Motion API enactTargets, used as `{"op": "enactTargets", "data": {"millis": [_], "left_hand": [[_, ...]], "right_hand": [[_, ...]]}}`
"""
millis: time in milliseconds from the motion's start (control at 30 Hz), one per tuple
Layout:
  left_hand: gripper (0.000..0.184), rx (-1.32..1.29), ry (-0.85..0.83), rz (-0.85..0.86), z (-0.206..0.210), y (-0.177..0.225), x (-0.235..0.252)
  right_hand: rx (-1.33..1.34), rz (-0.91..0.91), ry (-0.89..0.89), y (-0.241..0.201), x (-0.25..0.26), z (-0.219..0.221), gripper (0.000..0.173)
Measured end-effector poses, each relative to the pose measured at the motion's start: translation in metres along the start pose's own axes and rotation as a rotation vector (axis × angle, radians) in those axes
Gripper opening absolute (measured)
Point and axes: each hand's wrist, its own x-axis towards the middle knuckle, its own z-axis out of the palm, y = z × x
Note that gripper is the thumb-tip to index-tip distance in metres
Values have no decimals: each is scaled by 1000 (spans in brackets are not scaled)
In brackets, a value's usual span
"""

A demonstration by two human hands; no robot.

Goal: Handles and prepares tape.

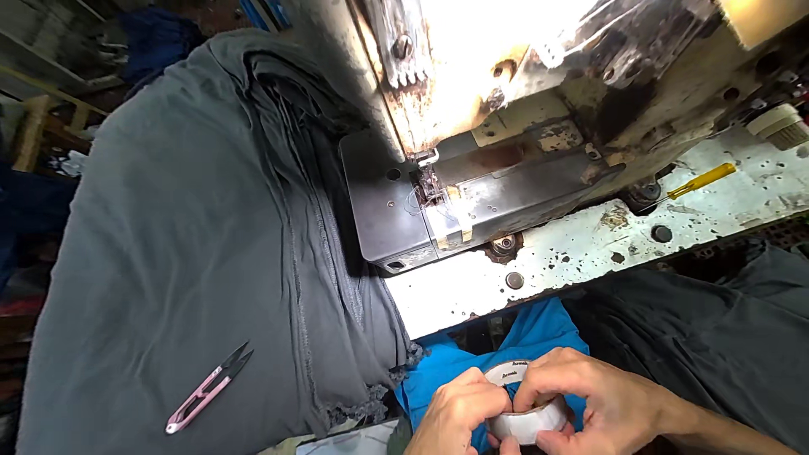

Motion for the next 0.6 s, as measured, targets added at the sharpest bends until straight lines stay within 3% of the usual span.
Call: {"op": "enactTargets", "data": {"millis": [600], "left_hand": [[15, -145, 81, 10, 18, -3, -6]], "right_hand": [[0, 41, -97, -3, 8, -10, 14]]}}
